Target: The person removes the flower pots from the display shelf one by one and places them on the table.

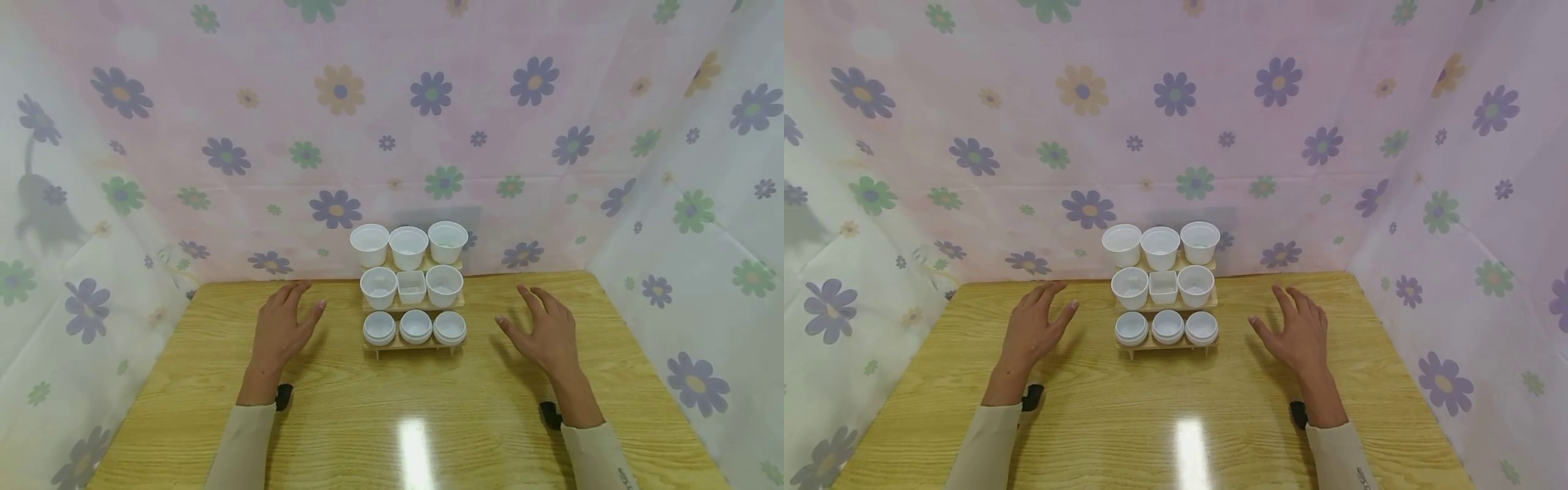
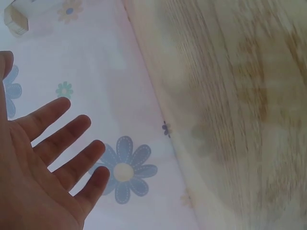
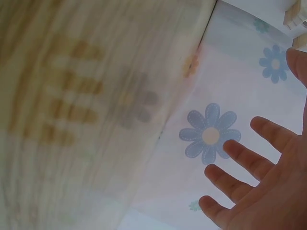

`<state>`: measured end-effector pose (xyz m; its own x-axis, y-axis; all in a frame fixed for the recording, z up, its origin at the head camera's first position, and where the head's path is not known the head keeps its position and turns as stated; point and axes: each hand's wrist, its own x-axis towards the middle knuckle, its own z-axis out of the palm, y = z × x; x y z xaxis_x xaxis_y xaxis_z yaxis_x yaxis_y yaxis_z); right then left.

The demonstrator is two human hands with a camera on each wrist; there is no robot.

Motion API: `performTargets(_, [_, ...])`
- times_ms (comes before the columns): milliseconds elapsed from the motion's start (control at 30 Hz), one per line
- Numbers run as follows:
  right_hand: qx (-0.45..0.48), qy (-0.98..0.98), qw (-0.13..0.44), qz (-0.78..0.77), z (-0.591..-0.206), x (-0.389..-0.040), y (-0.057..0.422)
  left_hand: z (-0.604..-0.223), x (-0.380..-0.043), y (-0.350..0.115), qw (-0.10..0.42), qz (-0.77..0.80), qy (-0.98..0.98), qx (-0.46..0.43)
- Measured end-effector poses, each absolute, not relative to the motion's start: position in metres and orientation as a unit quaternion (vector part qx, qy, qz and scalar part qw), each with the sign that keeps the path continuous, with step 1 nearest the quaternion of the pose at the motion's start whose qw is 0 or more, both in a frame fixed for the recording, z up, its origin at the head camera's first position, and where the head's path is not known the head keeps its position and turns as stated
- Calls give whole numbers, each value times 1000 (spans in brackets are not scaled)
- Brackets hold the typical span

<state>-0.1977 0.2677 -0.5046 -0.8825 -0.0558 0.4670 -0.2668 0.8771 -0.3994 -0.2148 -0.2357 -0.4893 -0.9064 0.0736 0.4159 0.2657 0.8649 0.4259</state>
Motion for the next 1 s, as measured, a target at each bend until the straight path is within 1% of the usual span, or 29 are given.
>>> performTargets(133, [94, -936, 244, 236, -503, -198, 267, -490, -216, -235, 184, -265, -942, -90])
performTargets(367, [121, -922, 274, 247, -500, -199, 262, -487, -215, -231, 126, -311, -939, -80])
performTargets(500, [133, -916, 281, 253, -498, -199, 259, -487, -215, -228, 106, -339, -931, -82])
performTargets(667, [139, -914, 281, 258, -498, -198, 256, -487, -215, -224, 87, -368, -922, -88])
performTargets(1000, [136, -917, 259, 273, -494, -196, 249, -485, -214, -221, 58, -421, -898, -108])
